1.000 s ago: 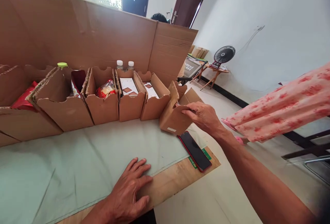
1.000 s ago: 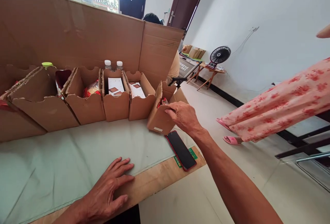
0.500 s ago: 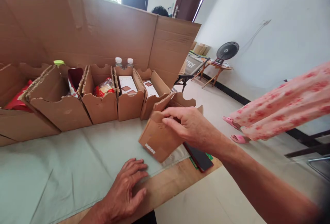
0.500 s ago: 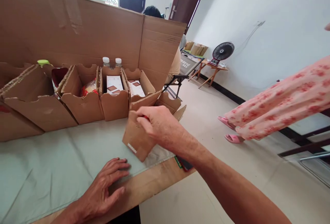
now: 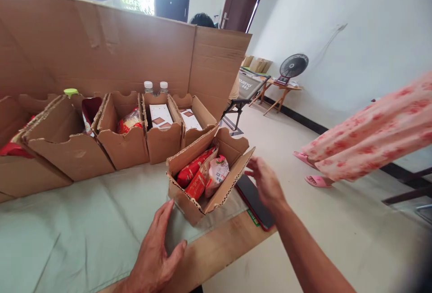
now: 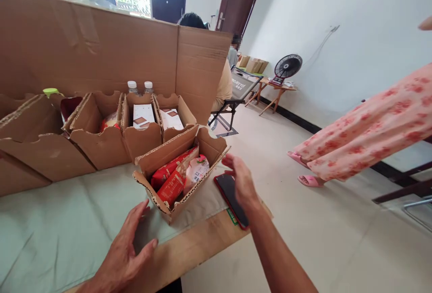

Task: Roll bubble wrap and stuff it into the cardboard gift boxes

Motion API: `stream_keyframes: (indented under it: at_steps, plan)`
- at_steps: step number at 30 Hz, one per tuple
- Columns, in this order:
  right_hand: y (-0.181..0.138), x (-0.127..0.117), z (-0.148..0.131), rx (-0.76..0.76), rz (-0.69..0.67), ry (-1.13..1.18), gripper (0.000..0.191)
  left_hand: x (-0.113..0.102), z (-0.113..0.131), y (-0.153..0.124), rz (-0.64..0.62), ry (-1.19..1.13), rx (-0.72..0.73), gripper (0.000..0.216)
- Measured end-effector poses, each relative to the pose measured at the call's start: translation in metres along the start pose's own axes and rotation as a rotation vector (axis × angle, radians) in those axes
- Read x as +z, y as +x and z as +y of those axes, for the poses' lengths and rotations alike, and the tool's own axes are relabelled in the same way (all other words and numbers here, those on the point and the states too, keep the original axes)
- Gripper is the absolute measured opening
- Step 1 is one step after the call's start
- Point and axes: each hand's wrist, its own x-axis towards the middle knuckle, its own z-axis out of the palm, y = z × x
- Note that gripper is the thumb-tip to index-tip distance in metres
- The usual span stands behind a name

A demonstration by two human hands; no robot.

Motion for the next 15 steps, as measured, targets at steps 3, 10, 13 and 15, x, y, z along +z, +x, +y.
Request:
stream_keyframes:
  at_steps: [3,10,13,15]
  plan:
    - [-0.023,0.013,0.029,0.069,-0.061,0.035,0.054,0.007,0.004,0.005,-0.062,-0.053,-0.032,0.085]
    - [-0.065,0.018,0.030,0.073,-0.045,0.146,0.050,-0.011,0.010,0.052,0.016,-0.053,-0.116,0.063]
    - [-0.066,0.025,0.030,0.038,-0.033,0.165,0.050,-0.014,0.010,0.069,0.049,-0.060,-0.141,0.053]
    - [-0.062,0.028,0.030,0.029,-0.022,0.159,0.051,-0.012,0.009,0.074,0.045,-0.089,-0.133,0.055]
